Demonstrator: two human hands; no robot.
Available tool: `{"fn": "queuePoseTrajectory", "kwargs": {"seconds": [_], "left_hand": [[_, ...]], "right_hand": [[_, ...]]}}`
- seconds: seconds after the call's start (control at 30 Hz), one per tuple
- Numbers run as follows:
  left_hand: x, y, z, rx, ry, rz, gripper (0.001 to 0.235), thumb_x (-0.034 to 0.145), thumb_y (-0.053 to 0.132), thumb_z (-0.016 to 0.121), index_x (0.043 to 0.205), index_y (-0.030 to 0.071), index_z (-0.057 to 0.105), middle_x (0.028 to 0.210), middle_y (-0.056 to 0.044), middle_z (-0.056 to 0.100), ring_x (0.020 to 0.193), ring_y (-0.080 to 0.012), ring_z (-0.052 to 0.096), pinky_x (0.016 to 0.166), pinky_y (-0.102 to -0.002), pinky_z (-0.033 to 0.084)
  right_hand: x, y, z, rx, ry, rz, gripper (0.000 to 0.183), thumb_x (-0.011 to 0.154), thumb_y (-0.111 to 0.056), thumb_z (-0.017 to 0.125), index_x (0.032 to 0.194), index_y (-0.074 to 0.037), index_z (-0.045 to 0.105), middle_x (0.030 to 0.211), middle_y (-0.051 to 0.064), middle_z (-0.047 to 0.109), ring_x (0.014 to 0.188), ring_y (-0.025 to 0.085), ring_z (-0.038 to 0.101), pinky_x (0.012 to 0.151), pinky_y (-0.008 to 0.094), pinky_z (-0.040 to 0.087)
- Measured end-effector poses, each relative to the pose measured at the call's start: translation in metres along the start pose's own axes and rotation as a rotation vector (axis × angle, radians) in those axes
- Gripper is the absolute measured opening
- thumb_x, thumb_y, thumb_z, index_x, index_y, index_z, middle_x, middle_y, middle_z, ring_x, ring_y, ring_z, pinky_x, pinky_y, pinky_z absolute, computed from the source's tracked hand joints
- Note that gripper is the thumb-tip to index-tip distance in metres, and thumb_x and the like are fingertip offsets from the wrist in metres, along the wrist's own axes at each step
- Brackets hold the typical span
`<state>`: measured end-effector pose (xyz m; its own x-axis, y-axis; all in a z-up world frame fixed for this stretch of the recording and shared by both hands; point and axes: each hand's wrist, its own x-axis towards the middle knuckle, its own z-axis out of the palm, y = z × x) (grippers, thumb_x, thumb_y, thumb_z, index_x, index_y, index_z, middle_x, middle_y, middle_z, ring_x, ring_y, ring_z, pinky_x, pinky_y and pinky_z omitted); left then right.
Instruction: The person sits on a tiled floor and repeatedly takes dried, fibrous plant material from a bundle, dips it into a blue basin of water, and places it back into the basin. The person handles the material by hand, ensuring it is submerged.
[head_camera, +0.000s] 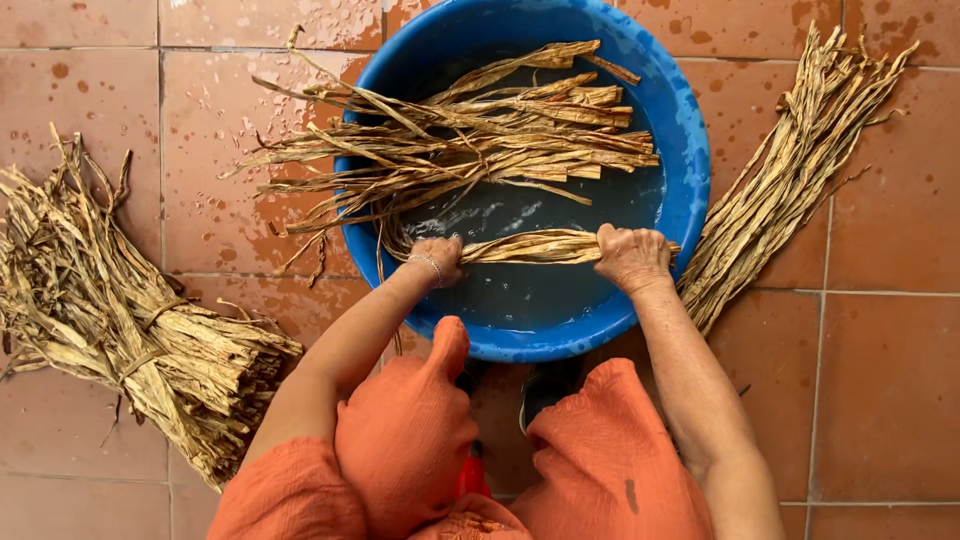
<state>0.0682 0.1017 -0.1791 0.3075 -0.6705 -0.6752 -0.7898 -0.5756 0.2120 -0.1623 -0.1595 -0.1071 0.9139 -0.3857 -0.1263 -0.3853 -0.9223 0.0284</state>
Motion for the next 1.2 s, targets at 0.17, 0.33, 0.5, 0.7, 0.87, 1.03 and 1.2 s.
{"fn": "queuePoseTrajectory", "kwargs": {"seconds": [0.17,0.33,0.5,0.7,0.87,1.03,1.2], "left_hand": [[-0.028,0.048,-0.051,-0.194,0.206,0.262,0.130,0.059,0.048,0.095,0.159,0.013,0.018,0.146,-0.019,0.049,0.135,-0.0378,0.045,0.114,-0.053,0.034],[-0.029,0.134,-0.053,-0.216,0.610,0.677,0.118,0.055,0.039,0.094,0.149,0.012,0.030,0.132,-0.014,0.059,0.125,-0.0348,0.053,0.109,-0.067,0.026],[-0.001,0.137,-0.029,-0.343,0.510,0.540,0.026,0.090,0.025,0.071,0.112,0.015,0.060,0.101,-0.010,0.074,0.099,-0.0345,0.071,0.085,-0.049,0.057],[0.022,0.070,0.009,-0.339,0.686,0.486,0.017,0.089,0.016,0.068,0.099,0.010,0.056,0.093,-0.015,0.070,0.091,-0.0392,0.070,0.077,-0.050,0.055],[0.028,0.030,0.021,-0.324,0.636,0.433,0.018,0.091,0.016,0.067,0.099,0.008,0.054,0.091,-0.017,0.069,0.091,-0.0398,0.069,0.080,-0.050,0.055],[0.037,0.020,0.020,-0.361,0.661,0.364,0.022,0.086,0.017,0.068,0.100,0.009,0.054,0.092,-0.018,0.069,0.090,-0.0431,0.067,0.077,-0.051,0.054],[0.043,0.032,-0.002,-0.387,0.584,0.307,0.023,0.093,0.022,0.066,0.107,0.009,0.054,0.084,-0.021,0.070,0.085,-0.0457,0.068,0.074,-0.055,0.054]], "right_hand": [[-0.008,-0.009,-0.029,-0.048,-0.112,0.050,0.005,0.077,-0.011,0.070,0.078,-0.011,0.065,0.069,0.016,0.071,0.065,0.031,0.074,0.056,0.047,0.059],[-0.019,-0.039,-0.079,-0.012,-0.067,-0.061,0.017,0.077,-0.017,0.072,0.089,-0.009,0.064,0.075,0.018,0.073,0.069,0.037,0.073,0.064,0.050,0.059],[-0.029,-0.062,-0.122,0.060,-0.145,-0.136,0.024,0.080,-0.025,0.075,0.086,-0.007,0.061,0.077,0.018,0.073,0.074,0.037,0.073,0.068,0.050,0.059],[-0.043,-0.018,-0.174,-0.057,-0.103,-0.156,0.012,0.091,-0.018,0.066,0.088,-0.009,0.058,0.066,0.009,0.066,0.057,0.026,0.068,0.057,0.044,0.058],[-0.069,0.039,-0.210,-0.176,-0.106,-0.018,0.010,0.102,-0.010,0.062,0.095,-0.017,0.063,0.067,0.004,0.066,0.060,0.019,0.064,0.056,0.037,0.058],[-0.103,0.078,-0.245,-0.202,0.164,0.033,0.005,0.102,-0.021,0.073,0.106,-0.019,0.071,0.084,0.002,0.074,0.069,0.020,0.070,0.067,0.036,0.057],[-0.117,0.102,-0.249,-0.191,0.272,0.079,0.018,0.100,-0.034,0.080,0.108,-0.018,0.074,0.092,0.003,0.076,0.077,0.021,0.072,0.072,0.035,0.058]]}}
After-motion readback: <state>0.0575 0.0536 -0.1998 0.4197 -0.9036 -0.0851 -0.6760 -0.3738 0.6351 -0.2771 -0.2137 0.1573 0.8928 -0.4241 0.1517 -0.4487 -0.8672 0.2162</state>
